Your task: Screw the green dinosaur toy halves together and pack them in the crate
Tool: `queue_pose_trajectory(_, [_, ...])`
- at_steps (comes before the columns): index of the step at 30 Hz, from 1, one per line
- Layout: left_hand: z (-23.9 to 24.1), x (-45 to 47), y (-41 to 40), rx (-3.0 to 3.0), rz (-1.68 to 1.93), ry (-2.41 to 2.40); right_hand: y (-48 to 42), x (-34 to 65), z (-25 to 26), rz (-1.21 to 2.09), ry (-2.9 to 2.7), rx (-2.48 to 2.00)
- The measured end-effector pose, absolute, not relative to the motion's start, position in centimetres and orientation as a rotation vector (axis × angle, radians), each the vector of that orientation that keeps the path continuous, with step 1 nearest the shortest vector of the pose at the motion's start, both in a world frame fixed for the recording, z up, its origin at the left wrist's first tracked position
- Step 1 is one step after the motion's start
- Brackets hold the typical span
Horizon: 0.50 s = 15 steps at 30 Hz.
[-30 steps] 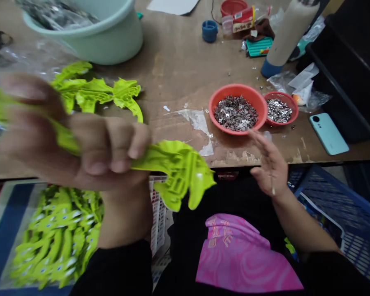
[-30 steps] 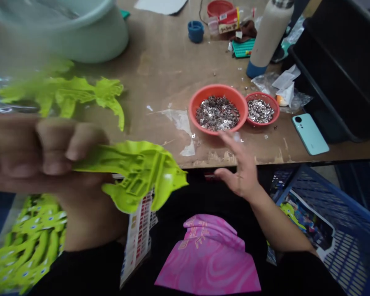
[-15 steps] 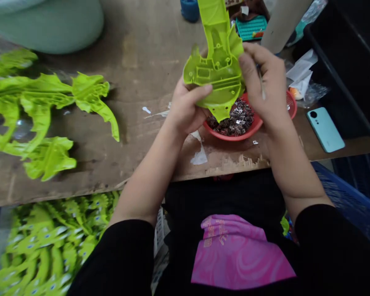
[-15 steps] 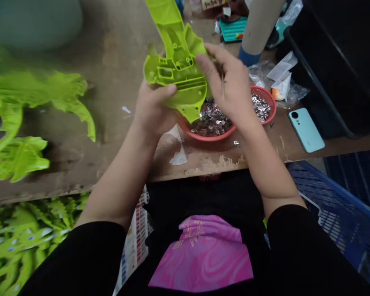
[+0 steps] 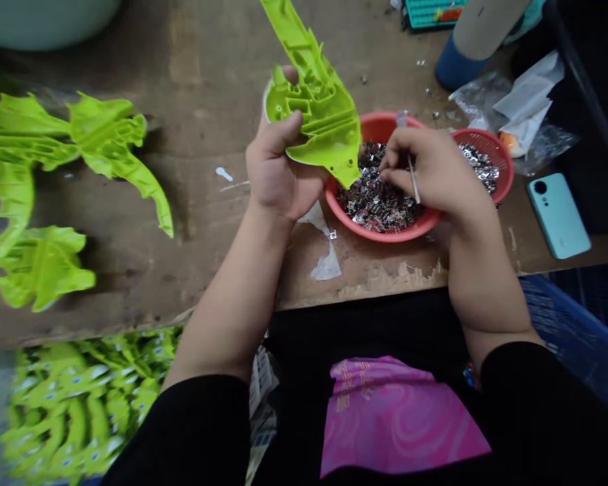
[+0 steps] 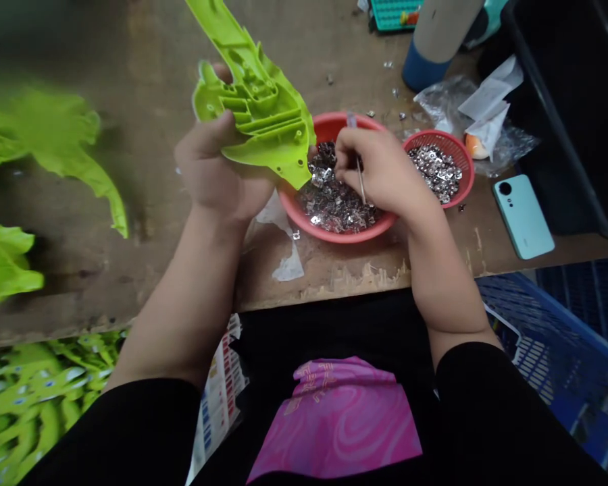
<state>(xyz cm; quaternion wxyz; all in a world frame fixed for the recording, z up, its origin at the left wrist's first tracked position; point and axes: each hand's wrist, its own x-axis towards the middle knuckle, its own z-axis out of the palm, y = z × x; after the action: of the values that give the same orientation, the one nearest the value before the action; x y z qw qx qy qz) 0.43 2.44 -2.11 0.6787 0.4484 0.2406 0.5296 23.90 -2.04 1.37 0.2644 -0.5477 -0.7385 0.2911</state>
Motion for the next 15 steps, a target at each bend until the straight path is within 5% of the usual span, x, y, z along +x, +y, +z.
queue_pose_trajectory(15, [-2.5,3.3,-0.4,1.069,1.316,0.317,-1.9,22.7,1.1,1.199,-1.200,-0.897])
